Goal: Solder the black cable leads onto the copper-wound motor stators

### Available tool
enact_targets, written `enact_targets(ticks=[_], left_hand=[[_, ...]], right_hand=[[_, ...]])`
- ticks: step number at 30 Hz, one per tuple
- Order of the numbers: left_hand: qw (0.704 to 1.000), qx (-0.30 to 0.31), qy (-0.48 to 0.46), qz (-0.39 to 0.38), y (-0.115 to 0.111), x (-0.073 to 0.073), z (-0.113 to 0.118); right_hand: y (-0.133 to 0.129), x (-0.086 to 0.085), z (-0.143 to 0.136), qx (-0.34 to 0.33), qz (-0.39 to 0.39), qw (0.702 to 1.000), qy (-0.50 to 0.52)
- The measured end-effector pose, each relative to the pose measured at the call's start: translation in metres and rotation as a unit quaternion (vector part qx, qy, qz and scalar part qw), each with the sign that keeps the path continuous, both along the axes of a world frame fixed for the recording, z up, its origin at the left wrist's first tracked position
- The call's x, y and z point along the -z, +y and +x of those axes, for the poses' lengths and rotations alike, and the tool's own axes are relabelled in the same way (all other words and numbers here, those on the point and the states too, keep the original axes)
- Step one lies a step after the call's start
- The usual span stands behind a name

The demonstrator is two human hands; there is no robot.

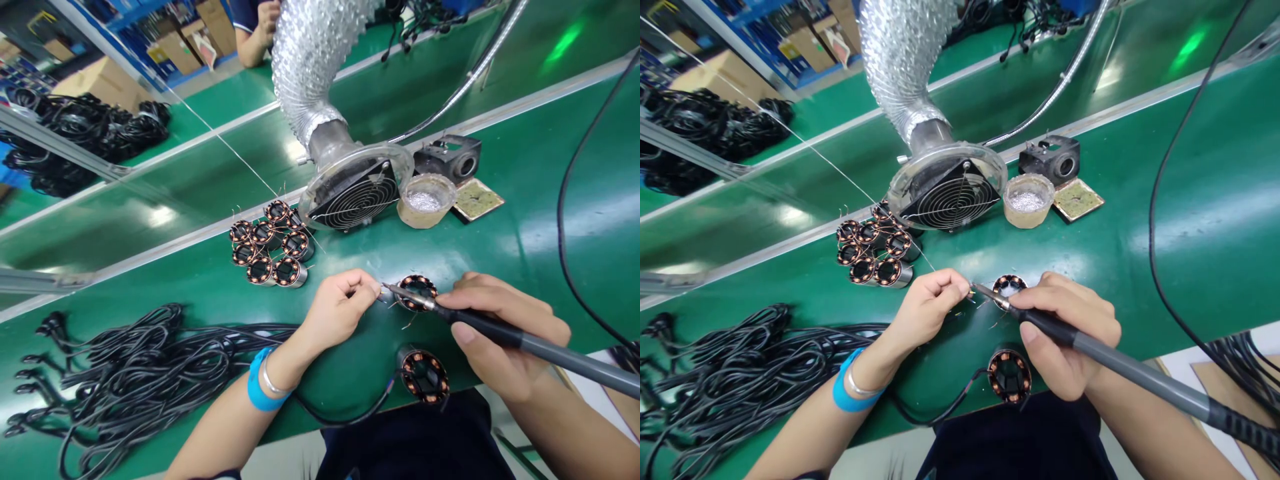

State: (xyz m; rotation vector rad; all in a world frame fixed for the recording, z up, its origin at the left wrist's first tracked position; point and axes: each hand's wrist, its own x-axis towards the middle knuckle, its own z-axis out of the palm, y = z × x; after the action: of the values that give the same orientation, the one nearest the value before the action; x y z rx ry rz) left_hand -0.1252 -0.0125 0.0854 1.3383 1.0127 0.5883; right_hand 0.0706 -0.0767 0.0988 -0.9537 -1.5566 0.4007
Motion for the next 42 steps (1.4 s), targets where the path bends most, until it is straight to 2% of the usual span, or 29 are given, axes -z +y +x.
enact_targets(ticks=[10, 21, 26, 36, 42], left_hand=[[0.999, -0.009, -0.023, -0.039, 0.0021, -0.0036, 0.0036], [1.0, -0.014, 0.0, -0.012, 0.0009, -0.0001, 0.002], [1.0, -0.009, -0.001, -0.007, 0.0001, -0.0005, 0.0022], [1.0, -0.013, 0.007, -0.014, 0.0006, 0.0022, -0.0004], [1.0, -0.014, 0.01, -0.018, 0.0001, 0.0012, -0.0003]], right_hand=[[-0.0014, -0.0003, -0.0014, 0.011, 0.023, 1.0, -0.015], [-0.0003, 0.0009, 0.0012, 0.021, 0.034, 0.999, -0.015], [-0.0018, 0.0005, 0.0003, 0.018, 0.009, 1.0, -0.02], [0.0022, 0.0013, -0.0023, -0.006, 0.011, 1.0, -0.024], [0.0018, 0.0008, -0.0017, 0.002, 0.015, 1.0, -0.025]])
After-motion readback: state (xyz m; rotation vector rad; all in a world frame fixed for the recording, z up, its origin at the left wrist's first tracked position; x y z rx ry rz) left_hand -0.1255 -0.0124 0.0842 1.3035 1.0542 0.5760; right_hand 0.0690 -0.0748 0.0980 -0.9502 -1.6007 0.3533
